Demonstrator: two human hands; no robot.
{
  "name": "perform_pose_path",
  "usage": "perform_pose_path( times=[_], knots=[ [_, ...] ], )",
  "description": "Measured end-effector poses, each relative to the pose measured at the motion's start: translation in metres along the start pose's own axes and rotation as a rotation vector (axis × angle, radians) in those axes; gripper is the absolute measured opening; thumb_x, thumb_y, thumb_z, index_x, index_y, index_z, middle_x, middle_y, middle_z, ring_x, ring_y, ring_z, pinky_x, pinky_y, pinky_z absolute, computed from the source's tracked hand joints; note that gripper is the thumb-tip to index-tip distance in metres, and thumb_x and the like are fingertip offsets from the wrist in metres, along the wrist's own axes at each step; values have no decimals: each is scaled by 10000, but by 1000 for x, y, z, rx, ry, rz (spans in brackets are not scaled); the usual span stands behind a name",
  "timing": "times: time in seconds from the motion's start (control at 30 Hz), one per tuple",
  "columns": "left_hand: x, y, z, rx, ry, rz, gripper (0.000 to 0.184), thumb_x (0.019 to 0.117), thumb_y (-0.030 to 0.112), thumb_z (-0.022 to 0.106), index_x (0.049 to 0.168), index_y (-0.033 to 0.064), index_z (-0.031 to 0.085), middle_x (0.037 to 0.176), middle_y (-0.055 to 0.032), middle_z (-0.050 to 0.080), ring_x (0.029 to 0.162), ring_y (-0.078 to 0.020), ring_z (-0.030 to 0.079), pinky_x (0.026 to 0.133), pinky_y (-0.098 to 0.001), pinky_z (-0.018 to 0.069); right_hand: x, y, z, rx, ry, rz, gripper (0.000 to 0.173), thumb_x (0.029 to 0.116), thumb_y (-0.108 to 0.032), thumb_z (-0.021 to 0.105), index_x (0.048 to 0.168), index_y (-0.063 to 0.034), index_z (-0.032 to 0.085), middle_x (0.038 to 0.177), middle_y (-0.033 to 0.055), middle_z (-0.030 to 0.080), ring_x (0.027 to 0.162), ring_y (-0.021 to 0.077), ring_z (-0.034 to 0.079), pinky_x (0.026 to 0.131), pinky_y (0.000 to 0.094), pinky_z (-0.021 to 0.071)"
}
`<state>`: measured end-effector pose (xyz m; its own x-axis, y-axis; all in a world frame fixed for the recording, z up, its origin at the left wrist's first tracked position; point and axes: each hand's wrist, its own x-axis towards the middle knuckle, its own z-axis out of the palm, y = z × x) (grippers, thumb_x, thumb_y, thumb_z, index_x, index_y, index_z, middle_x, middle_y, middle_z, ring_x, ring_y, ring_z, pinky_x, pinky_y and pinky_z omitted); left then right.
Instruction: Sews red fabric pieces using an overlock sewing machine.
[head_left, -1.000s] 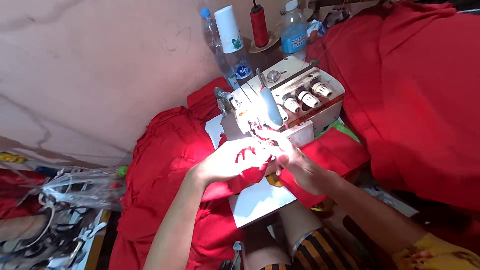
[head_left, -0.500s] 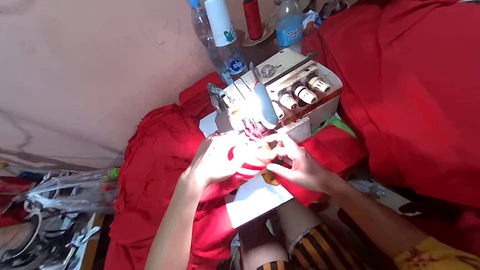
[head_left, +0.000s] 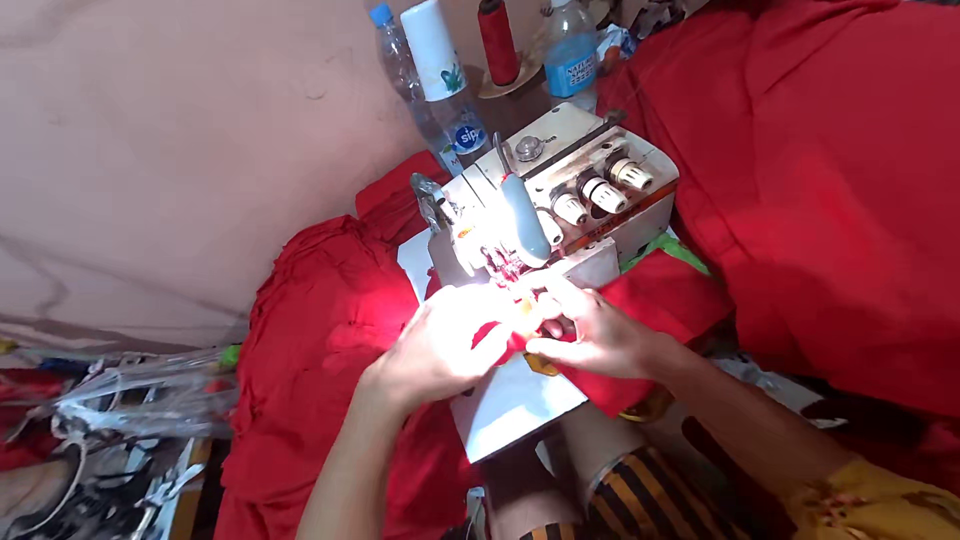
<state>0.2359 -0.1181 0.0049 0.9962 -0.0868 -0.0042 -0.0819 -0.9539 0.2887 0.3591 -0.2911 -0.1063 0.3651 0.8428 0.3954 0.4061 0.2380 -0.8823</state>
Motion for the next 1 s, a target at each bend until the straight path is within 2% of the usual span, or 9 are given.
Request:
perform_pose_path(
  times=[0.1,0.27,0.4,0.47,0.53,0.63,0.73,0.9,1.0],
  knots=[
    [9,-3,6,5,-71,-7,330,1005,292,528,1152,105,757,1084,-85,738,1067,-218,683,917,-460,526,-12,4,1,10,39,-94,398,898,-176,669,1206,57,575,782,11,632,666,-32,516,631,119,441],
    [10,-33,6,48,39,-128,246,939,241,637,1011,30,741,965,-125,689,954,-264,666,842,-477,539,-6,17,2,61,89,-41,380,894,-148,668,1221,20,569,754,-46,589,633,-64,459,605,105,397],
    [-5,-1,7,-15,146,143,259,979,243,576,1025,83,775,978,-19,732,970,-81,669,881,-279,540,7,18,-1,131,79,-1,409,870,-89,678,1254,-26,555,770,-45,585,607,-57,464,581,112,410],
    [-4,14,16,50,92,278,282,1023,266,529,1038,87,747,1114,-77,741,1115,-192,675,998,-402,510,3,14,-1,131,57,-30,442,871,-92,663,1286,13,553,867,-1,627,631,-52,479,588,109,423],
    [1,11,15,90,11,177,355,1035,330,479,1148,132,751,1193,-60,733,1192,-216,651,1025,-460,487,-6,11,-2,99,42,-51,394,894,-126,658,1241,37,565,834,-8,651,646,-65,502,608,102,432],
    [5,-11,1,-6,-45,-118,282,982,257,556,1076,82,755,1004,-98,683,1037,-267,631,917,-528,474,-12,19,-1,103,78,-54,343,915,-118,640,1211,35,557,833,-19,667,636,-76,476,596,94,402],
    [-10,11,26,-80,185,22,298,960,279,557,986,70,768,1045,-70,737,1097,-160,654,1014,-413,478,-5,27,0,186,119,-51,333,893,-68,638,1205,1,544,811,-49,641,622,-81,474,581,91,404],
    [-8,51,93,422,539,42,164,877,145,620,801,68,743,884,-105,746,861,-262,712,747,-404,531,-11,28,-12,469,94,23,364,921,-14,607,1247,-127,491,849,-84,714,651,-52,602,590,111,484],
    [-2,42,104,451,633,-13,154,872,152,653,827,63,770,776,-90,726,761,-265,699,713,-421,515,-28,25,-16,530,153,70,411,926,16,536,1298,-146,471,979,-63,722,625,-31,581,561,121,476]
  ],
)
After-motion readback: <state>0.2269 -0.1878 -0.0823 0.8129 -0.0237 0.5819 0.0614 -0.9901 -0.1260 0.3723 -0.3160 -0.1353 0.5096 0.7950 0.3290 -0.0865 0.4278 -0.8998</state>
